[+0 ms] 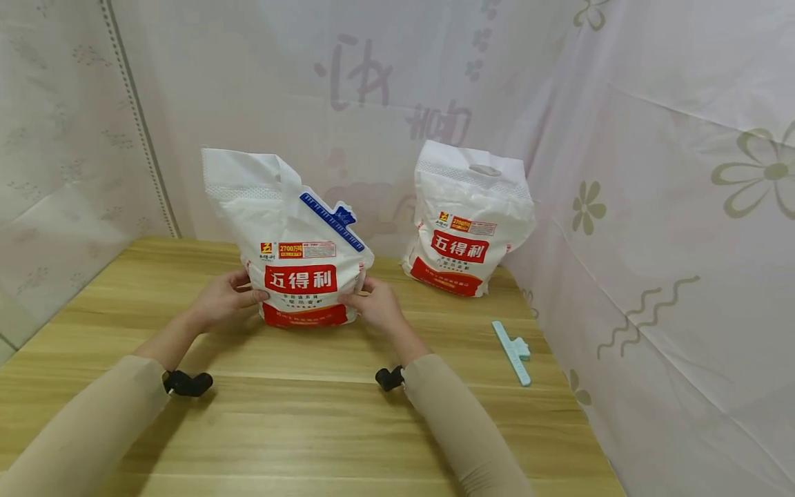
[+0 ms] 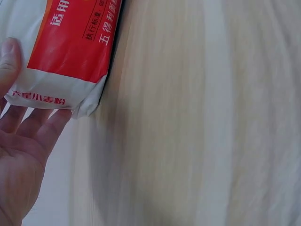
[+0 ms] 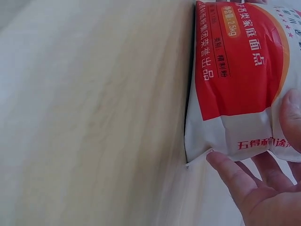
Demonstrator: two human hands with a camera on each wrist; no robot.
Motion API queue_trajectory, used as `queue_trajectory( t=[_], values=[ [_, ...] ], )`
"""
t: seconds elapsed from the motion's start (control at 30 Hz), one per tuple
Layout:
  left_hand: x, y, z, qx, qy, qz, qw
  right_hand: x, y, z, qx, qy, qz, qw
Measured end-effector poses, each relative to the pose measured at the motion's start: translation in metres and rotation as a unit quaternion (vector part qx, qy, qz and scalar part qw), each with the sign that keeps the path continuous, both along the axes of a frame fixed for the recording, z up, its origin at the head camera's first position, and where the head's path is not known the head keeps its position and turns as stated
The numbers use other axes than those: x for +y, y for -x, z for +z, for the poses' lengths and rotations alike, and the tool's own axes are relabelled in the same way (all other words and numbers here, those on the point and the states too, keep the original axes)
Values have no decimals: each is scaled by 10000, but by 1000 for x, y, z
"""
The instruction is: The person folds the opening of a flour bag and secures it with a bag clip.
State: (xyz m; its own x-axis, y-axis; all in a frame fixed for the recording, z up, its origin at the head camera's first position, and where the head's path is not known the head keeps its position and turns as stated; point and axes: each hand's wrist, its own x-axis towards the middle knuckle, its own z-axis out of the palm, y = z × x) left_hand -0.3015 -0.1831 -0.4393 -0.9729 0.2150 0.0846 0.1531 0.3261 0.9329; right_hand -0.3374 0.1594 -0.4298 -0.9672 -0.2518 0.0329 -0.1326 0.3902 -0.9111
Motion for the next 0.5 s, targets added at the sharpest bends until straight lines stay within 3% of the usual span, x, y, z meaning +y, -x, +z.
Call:
queue_trajectory(
  t=[0.5],
  values=[
    [-38, 14, -3, -105, -22, 153, 9998, -43, 21, -1, -6, 193, 183, 9996]
  ],
)
